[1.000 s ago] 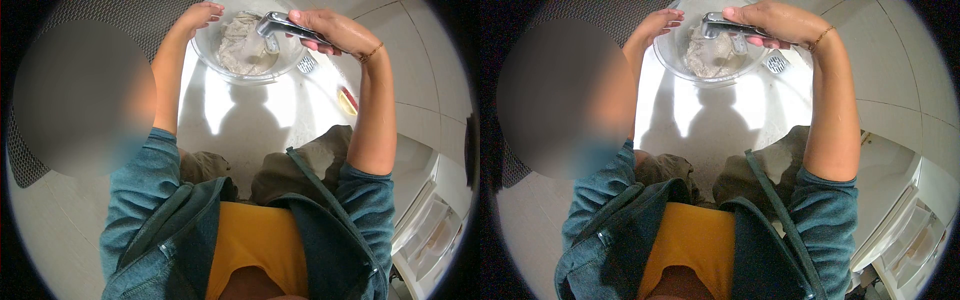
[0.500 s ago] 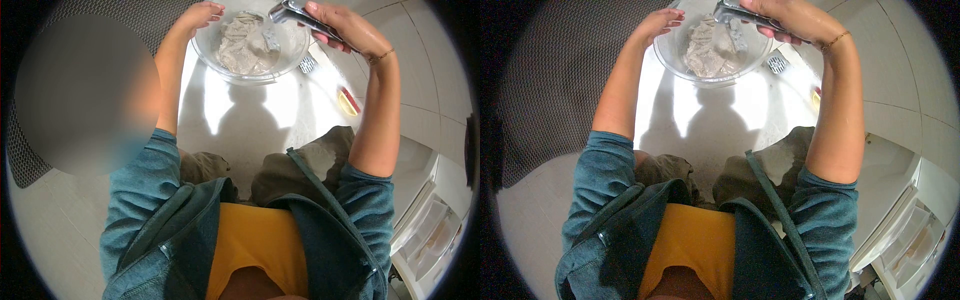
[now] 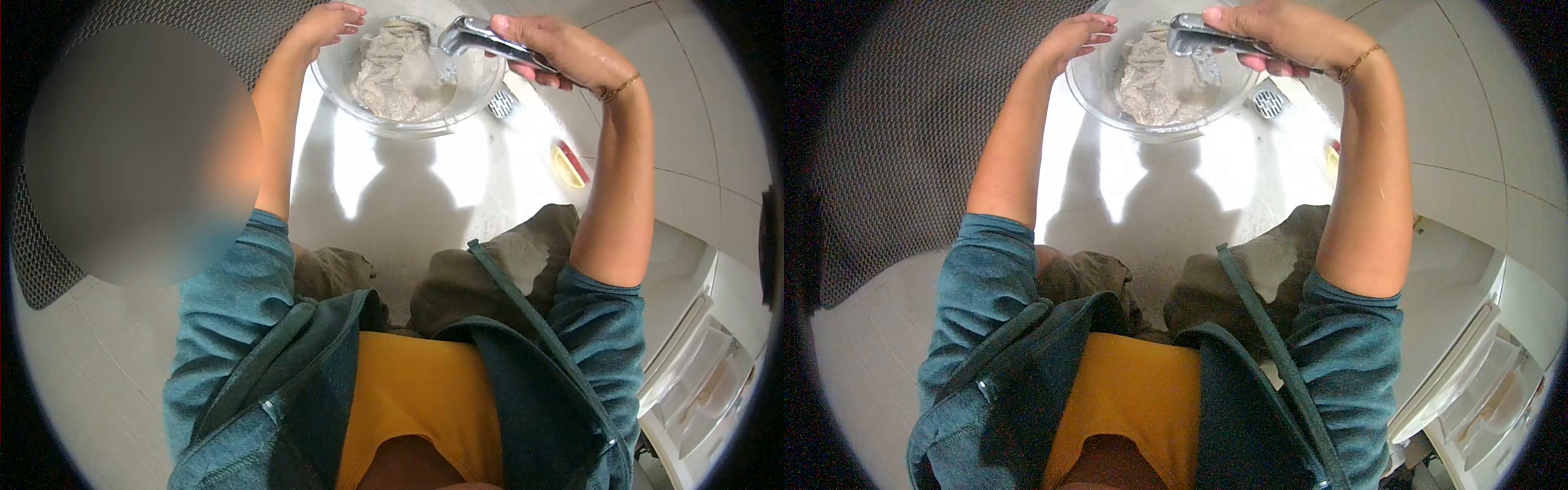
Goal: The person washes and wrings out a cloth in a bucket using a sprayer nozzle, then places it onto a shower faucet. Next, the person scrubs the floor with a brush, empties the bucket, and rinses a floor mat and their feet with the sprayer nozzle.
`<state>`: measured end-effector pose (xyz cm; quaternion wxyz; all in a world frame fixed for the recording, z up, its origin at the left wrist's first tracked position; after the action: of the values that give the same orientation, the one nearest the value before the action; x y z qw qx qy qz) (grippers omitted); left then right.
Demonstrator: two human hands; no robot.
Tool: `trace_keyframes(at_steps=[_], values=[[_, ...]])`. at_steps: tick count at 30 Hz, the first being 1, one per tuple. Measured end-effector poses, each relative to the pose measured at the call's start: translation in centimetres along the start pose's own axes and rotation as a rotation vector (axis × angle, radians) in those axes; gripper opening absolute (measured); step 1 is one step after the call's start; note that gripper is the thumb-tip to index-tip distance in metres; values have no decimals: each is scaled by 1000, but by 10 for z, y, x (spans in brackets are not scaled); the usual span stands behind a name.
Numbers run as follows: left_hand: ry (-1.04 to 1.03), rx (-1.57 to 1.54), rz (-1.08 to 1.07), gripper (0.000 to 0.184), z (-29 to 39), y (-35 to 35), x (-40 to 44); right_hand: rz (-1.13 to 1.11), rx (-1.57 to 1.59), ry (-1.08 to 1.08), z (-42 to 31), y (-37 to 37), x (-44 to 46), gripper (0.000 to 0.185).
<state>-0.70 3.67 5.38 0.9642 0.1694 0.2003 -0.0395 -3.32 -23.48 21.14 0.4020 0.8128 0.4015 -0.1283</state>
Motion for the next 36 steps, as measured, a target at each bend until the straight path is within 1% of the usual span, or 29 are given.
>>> trace_keyframes(at_steps=[1, 2, 4, 8, 10, 11, 13, 19, 20, 22, 23, 25, 26, 28, 29, 31, 32, 34, 36], values=[[0, 0, 0, 33, 0, -1, 0, -59, 29, 35, 0, -3, 0, 53], [-27, 29, 18, 33, -1, -1, -1, -61, 30, 34, 0, -5, 0, 53], [-55, 57, 37, 34, -3, 0, 1, 77, -86, 11, -1, -5, -1, 52], [-33, 20, 20, 34, -2, 0, 0, 56, -106, -54, 1, 5, 5, 52], [-31, 18, 19, 33, -3, 0, 1, 167, -77, 4, 2, 6, 6, 51], [-33, 29, 25, 33, -4, 0, 1, 166, -78, 3, 2, 6, 7, 51], [-36, 39, 30, 33, -3, 0, 1, 251, -91, -45, 2, 8, 9, 50], [-27, 19, 2, 33, -5, 0, 5, 323, 49, 27, -13, 2, 6, 47], [-22, 8, 0, 33, -5, 0, 6, 323, 49, 27, -10, 2, 8, 47], [-17, -4, -4, 33, -5, 0, 6, 314, 112, 149, -10, 1, 11, 46], [-8, -8, -11, 32, -5, 0, 6, 314, 112, 149, -9, 1, 10, 46], [2, -12, -18, 32, -5, 0, 6, 224, 216, 222, -20, -5, 4, 45], [-5, -16, -23, 32, -5, 0, 6, 224, 216, 221, -17, -5, 6, 45], [-11, -19, -29, 32, -6, 1, 8, 120, 287, 193, -9, -9, 13, 43], [-9, -16, -20, 32, -7, 1, 8, 121, 288, 193, -6, -8, 13, 43], [-7, -14, -12, 32, -8, 0, 9, -43, 267, 210, -6, -10, 11, 40], [-24, 1, -11, 33, -8, -1, 9, -42, 267, 210, -7, -10, 11, 40], [-41, 15, -11, 34, -11, -3, 12, 17, 143, 154, -9, -7, 10, 39], [-17, 9, -37, 32, -13, -9, 16, 36, 187, 146, -9, -6, 7, 39]])
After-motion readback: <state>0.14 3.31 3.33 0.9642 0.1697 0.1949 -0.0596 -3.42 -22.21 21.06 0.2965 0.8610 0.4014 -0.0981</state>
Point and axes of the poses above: each hand's wrist, its own x-axis towards the middle knuckle, its own y-axis out of the back of the hand, z = x × y, the point moved 3 cm from there along x, towards the middle knuckle, and after that the axes turned 3 degrees about -z, right-handed, at the moved point
